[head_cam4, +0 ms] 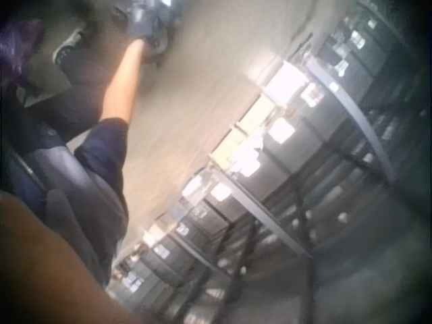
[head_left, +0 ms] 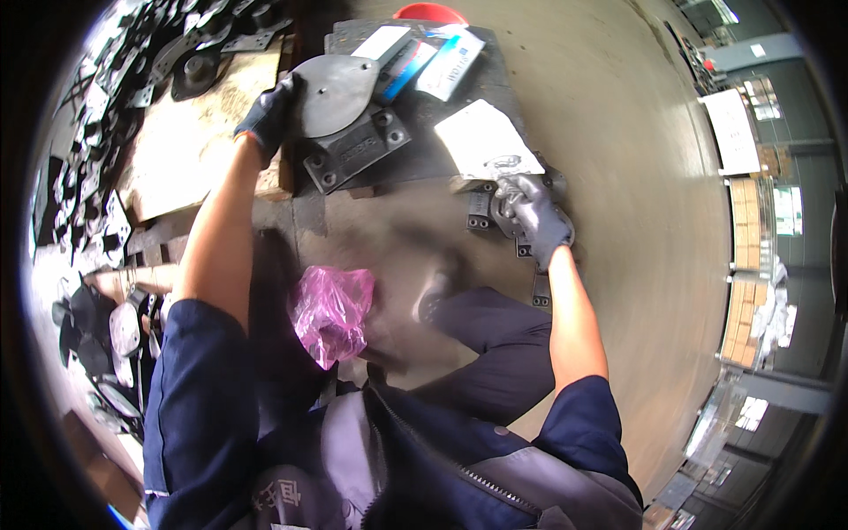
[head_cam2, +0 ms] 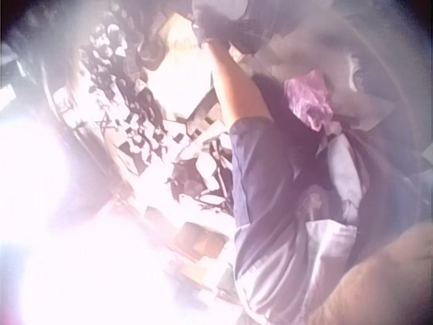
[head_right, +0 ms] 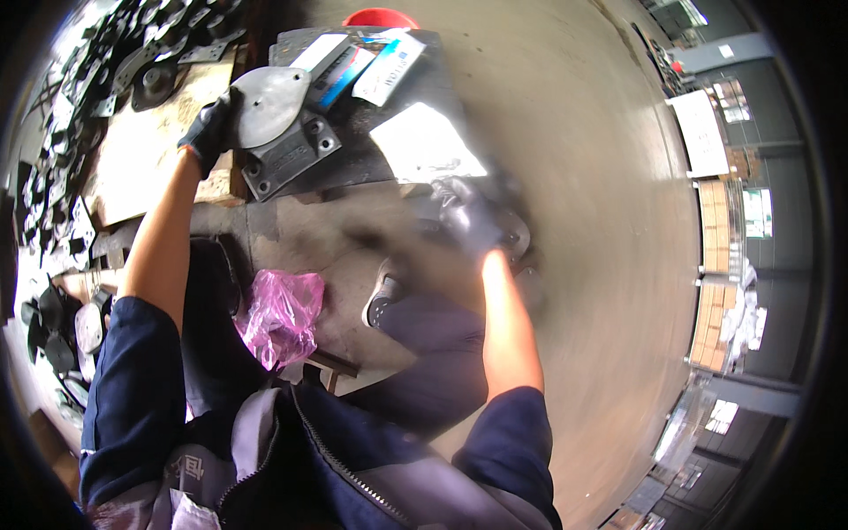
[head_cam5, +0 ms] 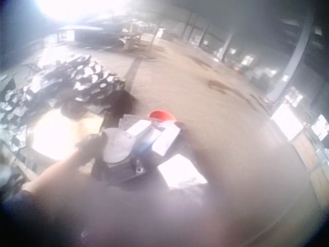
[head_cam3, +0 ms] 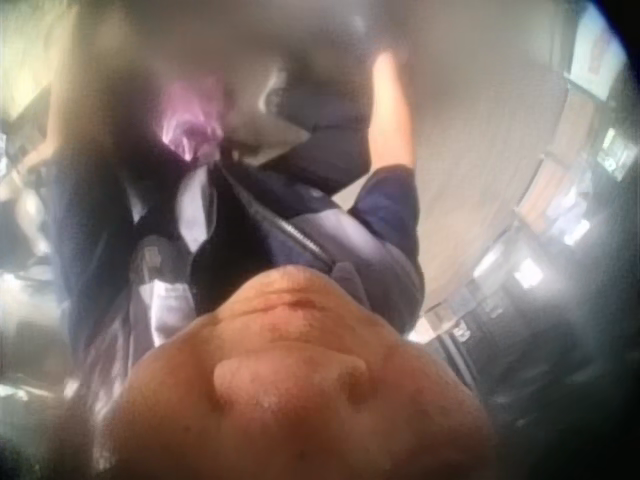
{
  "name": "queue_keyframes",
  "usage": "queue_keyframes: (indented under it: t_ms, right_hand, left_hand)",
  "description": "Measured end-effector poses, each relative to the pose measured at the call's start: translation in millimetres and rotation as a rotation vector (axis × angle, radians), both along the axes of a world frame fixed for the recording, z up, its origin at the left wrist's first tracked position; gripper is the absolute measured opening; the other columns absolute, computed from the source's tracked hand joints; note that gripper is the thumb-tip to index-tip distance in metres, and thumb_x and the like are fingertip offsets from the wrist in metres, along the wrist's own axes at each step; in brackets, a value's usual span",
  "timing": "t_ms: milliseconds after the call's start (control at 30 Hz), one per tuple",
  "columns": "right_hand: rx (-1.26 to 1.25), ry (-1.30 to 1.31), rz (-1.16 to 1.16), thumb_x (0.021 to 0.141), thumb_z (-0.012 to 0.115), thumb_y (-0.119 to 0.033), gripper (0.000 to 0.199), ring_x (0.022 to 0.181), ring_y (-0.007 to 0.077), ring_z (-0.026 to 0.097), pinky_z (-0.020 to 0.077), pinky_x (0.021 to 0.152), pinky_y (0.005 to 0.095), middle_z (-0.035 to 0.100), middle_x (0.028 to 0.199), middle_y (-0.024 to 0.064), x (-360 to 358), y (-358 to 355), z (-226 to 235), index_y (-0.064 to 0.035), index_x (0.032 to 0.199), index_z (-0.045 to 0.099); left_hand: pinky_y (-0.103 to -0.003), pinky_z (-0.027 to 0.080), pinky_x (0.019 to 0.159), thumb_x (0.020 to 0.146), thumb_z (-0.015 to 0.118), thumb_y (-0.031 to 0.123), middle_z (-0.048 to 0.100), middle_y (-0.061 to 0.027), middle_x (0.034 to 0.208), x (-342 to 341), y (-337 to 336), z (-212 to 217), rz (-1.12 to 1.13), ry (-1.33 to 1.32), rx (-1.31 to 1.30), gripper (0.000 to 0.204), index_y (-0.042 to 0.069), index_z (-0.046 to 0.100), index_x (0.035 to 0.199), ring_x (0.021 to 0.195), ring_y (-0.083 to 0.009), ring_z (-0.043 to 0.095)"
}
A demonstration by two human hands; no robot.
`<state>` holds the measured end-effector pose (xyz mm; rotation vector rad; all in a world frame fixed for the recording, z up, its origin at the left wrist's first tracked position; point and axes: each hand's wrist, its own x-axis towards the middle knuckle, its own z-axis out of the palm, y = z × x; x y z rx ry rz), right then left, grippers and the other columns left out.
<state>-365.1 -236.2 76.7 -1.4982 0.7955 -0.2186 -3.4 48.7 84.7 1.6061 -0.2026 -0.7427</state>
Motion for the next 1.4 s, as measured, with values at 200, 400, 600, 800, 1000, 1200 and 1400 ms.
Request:
queue_keyframes:
  t_ms: [200,400,600,800,1000,1200,1400]
  right_hand:
    - [-0.234,0.045,0.184,0.089,0.049,-0.007,0.016,0.055,0.0052,0.049,0.0418,0.051,0.0194,0.06,0.073,0.0037,69.2,100.3,114.0,-0.0049,0.099,0.061]
    - [-0.486,-0.247,0.406,0.09,0.045,-0.002,0.027,0.071,0.0081,0.057,0.0457,0.057,0.0201,0.059,0.081,0.0037,106.2,120.3,82.9,-0.0025,0.115,0.056]
    - [-0.761,-0.253,0.461,0.08,0.041,0.008,0.038,0.071,0.01,0.054,0.0456,0.064,0.0229,0.059,0.084,0.0048,128.3,142.8,75.7,-0.0036,0.109,0.061]
    - [-0.958,-0.269,0.469,0.069,0.051,0.011,0.037,0.076,0.0221,0.059,0.0472,0.071,0.0289,0.062,0.085,0.0103,143.0,144.2,58.8,-0.0069,0.098,0.066]
    - [-0.92,-0.251,0.469,0.073,0.057,0.007,0.025,0.071,0.0222,0.057,0.0452,0.062,0.0294,0.06,0.074,0.0094,146.7,147.8,57.7,-0.0068,0.091,0.068]
    - [-1.245,-0.356,0.549,0.071,0.056,0.006,0.034,0.06,0.0212,0.055,0.0427,0.052,0.0305,0.057,0.07,0.008,154.9,141.9,53.3,-0.0117,0.098,0.068]
    - [-1.347,-0.197,0.509,0.072,0.06,-0.001,0.03,0.063,0.0255,0.056,0.0433,0.053,0.0352,0.059,0.073,0.0089,150.7,141.2,46.0,-0.0163,0.096,0.069]
  left_hand:
    - [-0.027,0.044,0.071,0.085,0.052,0.054,0.06,-0.0041,0.089,1.8,-0.7,8.5,0.017,0.0,0.112,0.054,0.003,0.061,0.103,0.078,-0.0127,0.053]
    - [-0.027,0.044,0.07,0.087,0.048,0.054,0.06,-0.0045,0.085,26.4,1.3,-20.2,-0.089,-0.223,0.19,0.056,0.0,0.061,0.1,0.075,-0.0119,0.051]
    - [-0.029,0.046,0.071,0.086,0.049,0.055,0.062,-0.0062,0.086,24.5,-2.8,-17.4,-0.118,-0.186,0.25,0.058,0.0,0.061,0.101,0.074,-0.0133,0.055]
    - [-0.029,0.047,0.074,0.084,0.054,0.053,0.063,-0.0065,0.088,30.3,-3.8,-33.4,-0.073,-0.123,0.088,0.056,0.001,0.061,0.103,0.077,-0.013,0.057]
    - [-0.028,0.047,0.07,0.083,0.056,0.052,0.064,-0.0056,0.085,21.7,-1.2,-18.4,-0.066,-0.08,0.054,0.055,0.001,0.062,0.101,0.075,-0.0133,0.057]
    - [-0.028,0.047,0.071,0.084,0.054,0.053,0.063,-0.0051,0.085,13.8,1.3,-6.0,-0.103,-0.105,0.062,0.055,0.002,0.062,0.101,0.075,-0.0122,0.056]
    - [-0.028,0.046,0.074,0.086,0.049,0.054,0.063,-0.0055,0.089,25.5,1.6,-21.2,-0.137,-0.186,0.104,0.056,0.001,0.06,0.103,0.077,-0.0122,0.056]
